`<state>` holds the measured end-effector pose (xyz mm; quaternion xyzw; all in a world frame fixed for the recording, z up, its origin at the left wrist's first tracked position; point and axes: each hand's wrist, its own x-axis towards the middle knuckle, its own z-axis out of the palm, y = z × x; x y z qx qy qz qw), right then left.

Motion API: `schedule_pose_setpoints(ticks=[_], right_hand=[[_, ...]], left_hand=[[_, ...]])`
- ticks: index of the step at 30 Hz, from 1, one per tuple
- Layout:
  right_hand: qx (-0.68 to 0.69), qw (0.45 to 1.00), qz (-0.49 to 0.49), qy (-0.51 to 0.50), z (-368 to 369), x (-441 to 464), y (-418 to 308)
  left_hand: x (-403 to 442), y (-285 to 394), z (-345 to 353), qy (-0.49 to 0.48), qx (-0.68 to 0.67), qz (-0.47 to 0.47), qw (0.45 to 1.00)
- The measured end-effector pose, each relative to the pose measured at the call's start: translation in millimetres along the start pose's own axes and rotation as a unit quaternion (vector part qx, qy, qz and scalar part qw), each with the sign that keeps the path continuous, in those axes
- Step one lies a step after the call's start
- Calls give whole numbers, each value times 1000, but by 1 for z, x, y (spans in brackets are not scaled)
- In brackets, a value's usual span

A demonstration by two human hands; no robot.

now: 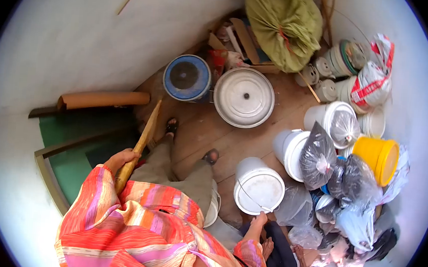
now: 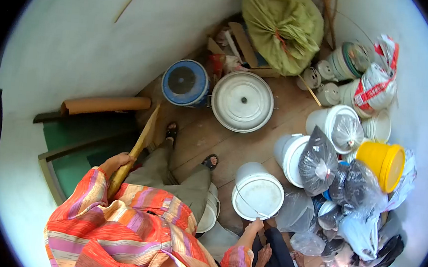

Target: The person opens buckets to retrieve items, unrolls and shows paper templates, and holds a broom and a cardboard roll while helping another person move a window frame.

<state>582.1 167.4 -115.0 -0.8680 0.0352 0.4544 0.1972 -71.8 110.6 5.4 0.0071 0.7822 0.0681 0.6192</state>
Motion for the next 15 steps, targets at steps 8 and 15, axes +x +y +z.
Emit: schedule_pose_setpoints(ticks=[8,15], right_hand=[[-58,970,-42,-234,150,-158,-46],[-192,911,-105,-350,282,-297,-64]], left_hand=[[41,17,-84,-161,-188,7,969],[65,22,-143,-33,12,124,992]])
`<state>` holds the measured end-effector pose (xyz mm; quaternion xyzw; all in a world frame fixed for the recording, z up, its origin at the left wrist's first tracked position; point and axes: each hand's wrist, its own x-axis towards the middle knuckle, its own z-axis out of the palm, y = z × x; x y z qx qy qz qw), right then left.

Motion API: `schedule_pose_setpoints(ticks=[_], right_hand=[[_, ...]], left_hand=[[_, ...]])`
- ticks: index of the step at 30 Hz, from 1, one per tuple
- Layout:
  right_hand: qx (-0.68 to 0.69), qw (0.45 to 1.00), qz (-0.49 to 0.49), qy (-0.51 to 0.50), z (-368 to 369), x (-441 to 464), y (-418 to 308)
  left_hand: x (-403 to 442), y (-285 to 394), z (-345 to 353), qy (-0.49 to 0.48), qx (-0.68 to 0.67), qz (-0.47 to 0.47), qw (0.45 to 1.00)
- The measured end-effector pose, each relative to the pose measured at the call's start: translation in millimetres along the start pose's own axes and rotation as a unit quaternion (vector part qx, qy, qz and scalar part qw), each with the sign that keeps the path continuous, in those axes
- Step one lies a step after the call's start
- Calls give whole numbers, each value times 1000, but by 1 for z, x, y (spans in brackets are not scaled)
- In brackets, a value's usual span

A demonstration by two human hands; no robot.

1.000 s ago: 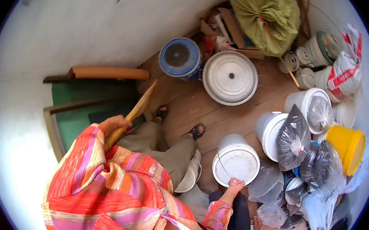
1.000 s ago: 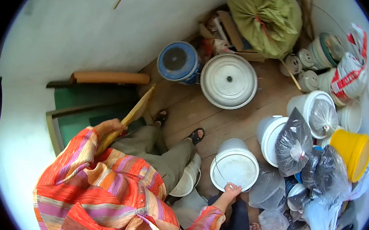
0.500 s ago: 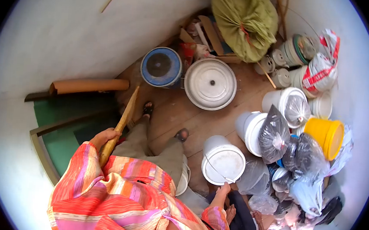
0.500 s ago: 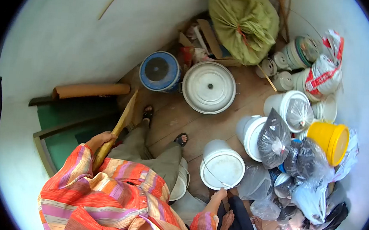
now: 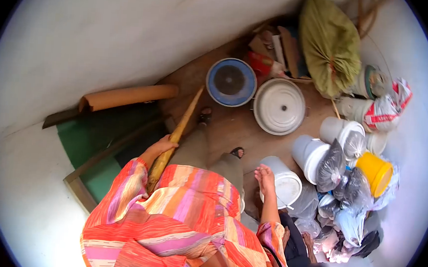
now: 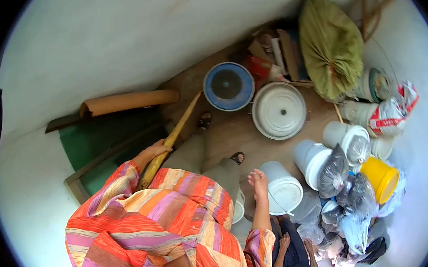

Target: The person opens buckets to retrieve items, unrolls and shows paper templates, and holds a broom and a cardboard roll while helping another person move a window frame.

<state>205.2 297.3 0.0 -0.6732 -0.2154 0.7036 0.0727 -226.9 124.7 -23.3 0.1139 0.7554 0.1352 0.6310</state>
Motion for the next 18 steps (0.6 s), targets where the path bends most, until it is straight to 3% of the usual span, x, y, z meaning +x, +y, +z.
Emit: schedule_pose_setpoints(ticks=[2,4,6,8,11,16,18], right_hand=[[-25,1000,6,-5,34,2,-17],[-25,1000,17,2,59,0,-26],[-43,999,30,9,74,7,-25],[-60,997,45,16,81,11,-20],[-89,993,71,28,94,27,-12],[-136,989,65,12,108,64,-8],[-154,987,54,8,112,86,-12]], left_hand=[[5,19,-31,-2,-36,-18,999],[14,32,-53,-90,-134,-136,978],[34,30,-66,-109,-82,-132,982],[65,-3,-65,19,116,-31,993],[51,27,-81,86,176,-21,980],[82,37,-99,94,162,7,982],[85,39,-96,12,-93,-11,996]])
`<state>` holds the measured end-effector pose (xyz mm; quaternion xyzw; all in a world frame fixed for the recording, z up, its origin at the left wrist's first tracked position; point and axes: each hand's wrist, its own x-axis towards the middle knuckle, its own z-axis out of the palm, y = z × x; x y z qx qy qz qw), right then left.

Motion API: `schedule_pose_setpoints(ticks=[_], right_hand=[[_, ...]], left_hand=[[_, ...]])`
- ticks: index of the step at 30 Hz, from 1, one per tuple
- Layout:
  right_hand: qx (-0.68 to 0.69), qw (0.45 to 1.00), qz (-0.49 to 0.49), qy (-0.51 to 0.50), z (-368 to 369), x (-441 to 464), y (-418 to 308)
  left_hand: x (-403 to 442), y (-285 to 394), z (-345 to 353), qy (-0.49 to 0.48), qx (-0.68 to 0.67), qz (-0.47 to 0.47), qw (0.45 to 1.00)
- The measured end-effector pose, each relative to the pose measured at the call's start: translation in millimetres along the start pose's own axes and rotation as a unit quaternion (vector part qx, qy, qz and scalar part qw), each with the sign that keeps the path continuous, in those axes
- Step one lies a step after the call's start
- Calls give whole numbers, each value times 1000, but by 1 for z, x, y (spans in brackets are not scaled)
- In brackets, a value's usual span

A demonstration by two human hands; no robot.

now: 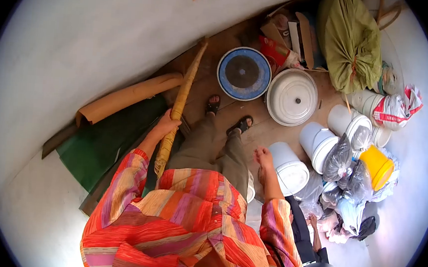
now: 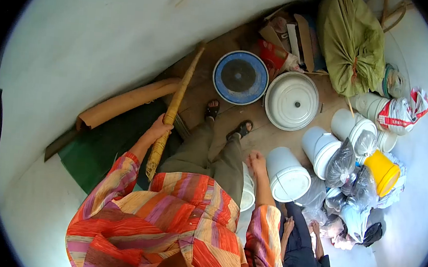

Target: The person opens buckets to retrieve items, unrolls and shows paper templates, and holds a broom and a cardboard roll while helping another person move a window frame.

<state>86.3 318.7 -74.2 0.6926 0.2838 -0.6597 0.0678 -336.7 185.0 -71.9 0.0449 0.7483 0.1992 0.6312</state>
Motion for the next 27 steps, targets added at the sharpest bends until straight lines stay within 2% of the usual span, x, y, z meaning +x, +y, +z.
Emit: schedule_pose_setpoints(ticks=[1,3,4,6,8,12,14,18,22,27], right_hand=[[-19,1000,-19,-5,2,16,-3],[-11,998,-46,-40,-4,45,-7],[-23,998,-55,-20,-3,54,-16],[-28,998,-61,7,-1,54,-43],[73,995,-49,56,2,53,-64],[93,993,-41,63,0,63,-74],[92,995,-30,27,-4,57,-76],[97,995,-36,13,-16,86,-53],[116,992,-32,42,-31,102,-40],[131,987,-29,85,-40,122,-39]], left_hand=[[-6,11,3,-5,7,-2,1000],[-27,27,14,-67,-153,-68,984],[-28,27,21,-73,-142,-71,985],[-33,24,36,-63,-207,-79,973],[-41,23,46,-62,-199,-88,974],[-57,19,58,-50,-158,-82,983],[-66,19,61,-36,-131,-87,987],[-69,23,76,-22,-124,-84,988],[-69,26,95,9,-141,-80,987],[-55,38,90,-14,-123,-71,990]])
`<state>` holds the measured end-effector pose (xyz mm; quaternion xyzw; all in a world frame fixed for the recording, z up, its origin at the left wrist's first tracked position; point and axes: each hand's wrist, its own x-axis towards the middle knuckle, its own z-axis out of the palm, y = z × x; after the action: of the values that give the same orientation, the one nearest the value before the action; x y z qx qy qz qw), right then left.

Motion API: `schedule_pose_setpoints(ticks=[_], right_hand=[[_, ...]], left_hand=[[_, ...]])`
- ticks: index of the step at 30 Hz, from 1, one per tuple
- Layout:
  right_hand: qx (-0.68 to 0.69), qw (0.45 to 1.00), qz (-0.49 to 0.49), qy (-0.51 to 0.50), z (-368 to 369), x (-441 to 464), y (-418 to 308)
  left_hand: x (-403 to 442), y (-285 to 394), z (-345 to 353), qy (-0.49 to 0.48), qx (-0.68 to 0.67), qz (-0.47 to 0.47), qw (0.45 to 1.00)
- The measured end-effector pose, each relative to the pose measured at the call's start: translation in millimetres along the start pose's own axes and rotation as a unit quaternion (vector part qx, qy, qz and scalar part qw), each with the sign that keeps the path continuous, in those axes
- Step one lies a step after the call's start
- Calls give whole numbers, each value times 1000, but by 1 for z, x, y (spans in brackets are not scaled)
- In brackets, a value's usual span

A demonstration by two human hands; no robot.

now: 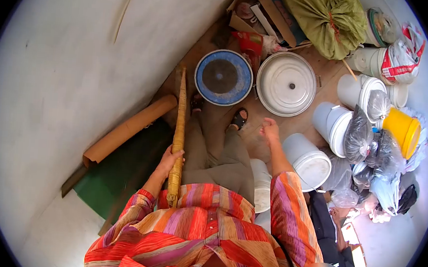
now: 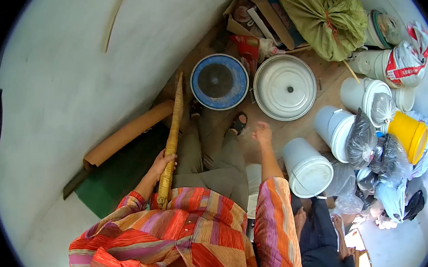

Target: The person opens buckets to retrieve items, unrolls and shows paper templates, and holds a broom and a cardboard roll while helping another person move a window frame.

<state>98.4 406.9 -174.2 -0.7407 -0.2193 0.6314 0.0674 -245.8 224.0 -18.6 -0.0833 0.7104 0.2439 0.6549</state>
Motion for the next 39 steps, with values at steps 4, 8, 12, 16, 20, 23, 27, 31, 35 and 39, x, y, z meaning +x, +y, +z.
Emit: schedule_pose_setpoints(ticks=[4,8,12,16,20,23,27,31,35,39], right_hand=[[56,998,-26,25,17,19,12],[157,986,20,42,63,28,18],[238,966,85,48,128,33,17],[277,949,139,65,169,55,25],[262,945,163,108,178,84,35],[247,943,177,135,177,118,53],[-140,922,-79,352,159,151,69],[1,932,-256,257,118,152,-34],[-208,908,-282,231,84,240,-83],[-223,893,-299,253,87,285,-143]], left_hand=[[18,29,-19,2,86,-2,996],[42,72,-40,-11,167,-1,986],[71,101,-60,-27,194,17,980],[89,105,-69,-37,168,-13,985],[106,85,-68,-55,147,-8,988],[111,66,-66,-46,141,-26,989],[120,41,-61,-28,136,-60,988],[130,30,-54,-29,127,-74,989],[129,38,-58,-25,90,-83,992],[137,42,-68,-34,95,-123,987]])
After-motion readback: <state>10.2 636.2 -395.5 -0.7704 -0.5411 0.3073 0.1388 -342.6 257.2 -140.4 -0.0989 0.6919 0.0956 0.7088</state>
